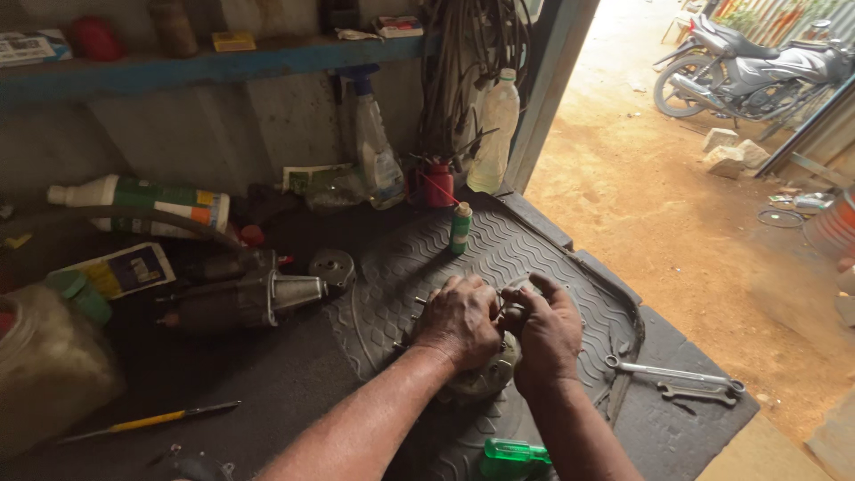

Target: The person works on a metal component by hand, using a small green tool to adjust internal parts and handling several small screws and metal plates on a workbench.

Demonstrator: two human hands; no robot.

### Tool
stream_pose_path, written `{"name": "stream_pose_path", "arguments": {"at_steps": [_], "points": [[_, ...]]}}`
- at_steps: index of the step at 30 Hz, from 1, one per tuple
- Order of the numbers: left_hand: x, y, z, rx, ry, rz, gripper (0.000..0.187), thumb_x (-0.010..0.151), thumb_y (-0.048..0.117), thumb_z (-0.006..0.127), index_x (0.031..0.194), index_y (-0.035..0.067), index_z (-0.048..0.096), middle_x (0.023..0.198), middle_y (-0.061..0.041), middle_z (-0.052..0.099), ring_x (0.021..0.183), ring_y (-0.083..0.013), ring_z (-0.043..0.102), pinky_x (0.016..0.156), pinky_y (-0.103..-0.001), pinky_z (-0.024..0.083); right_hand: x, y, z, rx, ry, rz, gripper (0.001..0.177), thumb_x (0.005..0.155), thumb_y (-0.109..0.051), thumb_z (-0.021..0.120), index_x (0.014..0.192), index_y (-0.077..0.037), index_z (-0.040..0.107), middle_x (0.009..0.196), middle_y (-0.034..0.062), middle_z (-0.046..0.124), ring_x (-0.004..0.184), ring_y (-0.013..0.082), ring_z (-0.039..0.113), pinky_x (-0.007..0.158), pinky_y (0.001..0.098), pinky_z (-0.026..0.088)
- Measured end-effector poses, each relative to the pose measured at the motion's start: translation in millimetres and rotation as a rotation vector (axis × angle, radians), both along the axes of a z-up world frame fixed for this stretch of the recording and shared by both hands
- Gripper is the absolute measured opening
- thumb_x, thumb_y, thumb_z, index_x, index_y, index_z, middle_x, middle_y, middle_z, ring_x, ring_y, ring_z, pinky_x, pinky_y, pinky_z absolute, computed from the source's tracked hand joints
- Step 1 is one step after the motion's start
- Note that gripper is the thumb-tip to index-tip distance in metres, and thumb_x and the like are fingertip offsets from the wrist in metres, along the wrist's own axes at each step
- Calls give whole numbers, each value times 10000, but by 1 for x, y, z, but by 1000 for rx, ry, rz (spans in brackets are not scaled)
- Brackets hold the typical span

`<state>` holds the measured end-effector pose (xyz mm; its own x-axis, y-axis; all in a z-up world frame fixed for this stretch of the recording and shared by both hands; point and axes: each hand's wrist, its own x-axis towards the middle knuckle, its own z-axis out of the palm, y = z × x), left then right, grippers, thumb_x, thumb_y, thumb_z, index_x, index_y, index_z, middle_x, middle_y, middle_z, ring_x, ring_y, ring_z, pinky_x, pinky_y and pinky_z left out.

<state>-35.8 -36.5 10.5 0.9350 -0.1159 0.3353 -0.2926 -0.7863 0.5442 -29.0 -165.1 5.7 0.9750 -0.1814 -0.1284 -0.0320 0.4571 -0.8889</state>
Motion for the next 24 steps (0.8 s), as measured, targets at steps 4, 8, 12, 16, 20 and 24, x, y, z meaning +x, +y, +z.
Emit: {"name": "stream_pose_path", "arguments": {"at_steps": [4, 8, 12, 16, 20, 24], "points": [[3, 1, -7, -20, 8, -7, 197, 817, 291, 637, 849, 114, 717, 1055, -123, 657, 1115, -347, 583, 956, -505, 473, 2, 5, -11, 99, 67, -45, 144, 980, -124, 633, 1077, -23, 666, 906, 78, 704, 740, 153, 657, 665, 285, 529], [3, 1, -11, -9, -87, -17, 220, 865, 301, 611, 920, 116, 717, 1087, -144, 660, 1113, -369, 594, 949, -519, 485, 7, 3, -17, 79, 21, 14, 169, 972, -146, 608, 1064, -25, 682, 861, 43, 700, 736, 130, 656, 673, 264, 538], [-2, 3, -5, -7, -72, -22, 240, 853, 308, 632, 974, 126, 731, 1118, -147, 654, 1141, -376, 578, 953, -525, 480, 21, -7, -4, -58, 99, 291, 255, 994, -240, 631, 1104, -27, 719, 787, 47, 648, 650, 145, 588, 562, 284, 464], [-8, 5, 5, 57, 57, -45, 276, 760, 259, 667, 1004, 154, 745, 1152, -136, 629, 1166, -359, 556, 981, -508, 468, 24, -10, 19, -522, -67, 375, 311, 966, -203, 651, 1144, 31, 750, 901, 85, 752, 742, 157, 667, 657, 285, 527], [-4, 6, 13, 87, 140, -23, 301, 769, 307, 707, 991, 105, 725, 1180, -142, 612, 1216, -349, 538, 1027, -488, 454, 5, -1, 34, -905, -183, 266, 326, 931, -171, 679, 1222, -26, 690, 919, 116, 787, 765, 181, 726, 681, 321, 587], [-1, 3, 9, 111, 105, -5, 269, 850, 293, 667, 1027, 96, 713, 1206, -146, 622, 1223, -359, 547, 1040, -500, 452, -9, -1, 33, -837, -296, 224, 267, 875, -53, 644, 1131, -76, 718, 995, 70, 780, 836, 178, 755, 727, 314, 589]]}}
